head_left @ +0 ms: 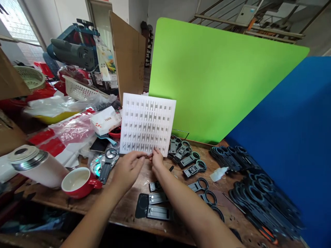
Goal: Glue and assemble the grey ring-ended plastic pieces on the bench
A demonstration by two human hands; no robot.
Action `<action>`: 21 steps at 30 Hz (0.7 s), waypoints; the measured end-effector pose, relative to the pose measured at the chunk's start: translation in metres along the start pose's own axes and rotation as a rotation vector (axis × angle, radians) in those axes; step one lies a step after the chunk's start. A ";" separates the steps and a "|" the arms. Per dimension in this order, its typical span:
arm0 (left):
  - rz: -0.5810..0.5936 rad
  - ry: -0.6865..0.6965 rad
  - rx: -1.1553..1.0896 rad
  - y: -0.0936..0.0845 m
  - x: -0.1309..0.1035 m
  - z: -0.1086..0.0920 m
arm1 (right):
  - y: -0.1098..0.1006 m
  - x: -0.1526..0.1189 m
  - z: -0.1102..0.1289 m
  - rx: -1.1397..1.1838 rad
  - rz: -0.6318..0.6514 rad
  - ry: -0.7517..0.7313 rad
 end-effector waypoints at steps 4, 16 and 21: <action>0.219 0.086 0.264 0.040 0.019 0.037 | -0.024 0.000 -0.011 -0.178 0.017 -0.085; 0.083 0.289 0.559 0.095 0.034 0.130 | -0.054 0.018 0.005 -0.721 0.148 -0.449; -0.001 0.389 0.593 0.097 0.041 0.147 | -0.048 0.020 0.007 -0.803 0.163 -0.509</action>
Point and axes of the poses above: each hand's wrist, its own x-axis towards the middle knuckle, its own y-axis out of the palm, z = x × y, the point moved 1 cm from there along x, towards the middle knuckle, and after that the axes turned 9 degrees about -x, right-handed, at the moved point
